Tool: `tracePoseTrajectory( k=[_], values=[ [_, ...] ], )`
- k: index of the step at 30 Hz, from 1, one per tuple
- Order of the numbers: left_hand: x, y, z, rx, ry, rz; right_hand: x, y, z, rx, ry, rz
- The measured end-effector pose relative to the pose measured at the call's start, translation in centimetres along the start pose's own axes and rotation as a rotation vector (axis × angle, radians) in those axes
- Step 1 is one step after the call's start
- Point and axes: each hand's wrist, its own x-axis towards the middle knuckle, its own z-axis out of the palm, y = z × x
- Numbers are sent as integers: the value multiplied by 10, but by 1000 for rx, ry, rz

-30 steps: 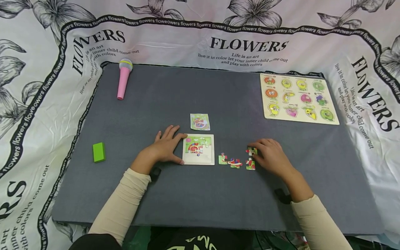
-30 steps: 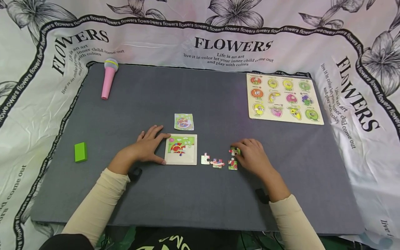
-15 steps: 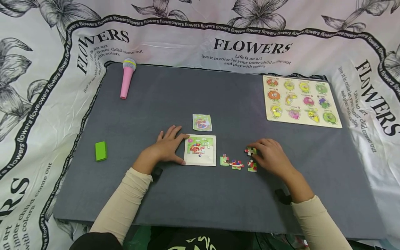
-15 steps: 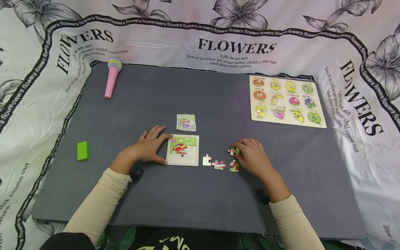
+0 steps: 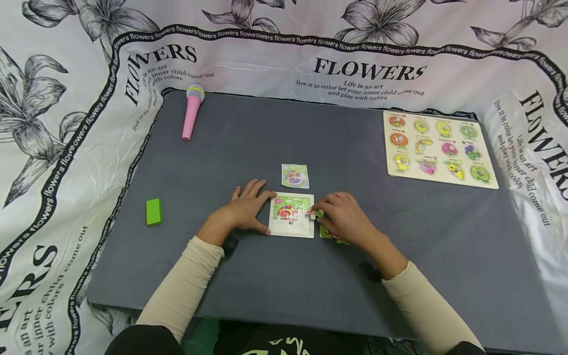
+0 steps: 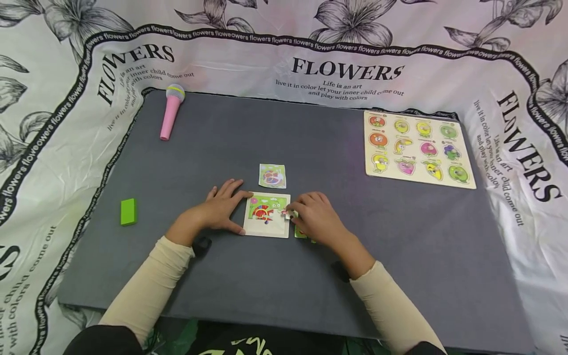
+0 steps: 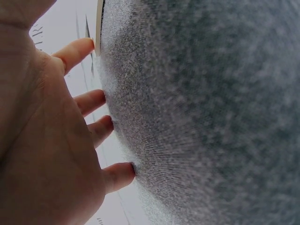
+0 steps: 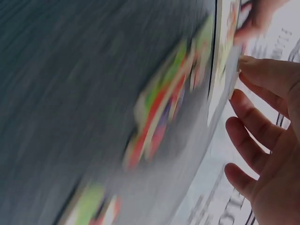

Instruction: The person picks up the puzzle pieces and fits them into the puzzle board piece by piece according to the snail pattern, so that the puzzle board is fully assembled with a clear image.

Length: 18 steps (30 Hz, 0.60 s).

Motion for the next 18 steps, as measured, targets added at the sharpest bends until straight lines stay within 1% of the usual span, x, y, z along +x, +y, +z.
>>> tracePoseTrajectory(
  k=[3, 6, 11, 18],
  values=[
    [0, 1, -1, 1, -2, -3, 11, -9, 8, -7, -4, -28],
    [1, 2, 1, 0, -2, 2, 16, -13, 14, -21, -21, -24],
    [2, 1, 2, -4, 0, -1, 19, -15, 19, -32, -48, -10],
    [2, -1, 3, 3, 1, -21, 20, -17, 20, -28, -43, -18]
  ],
)
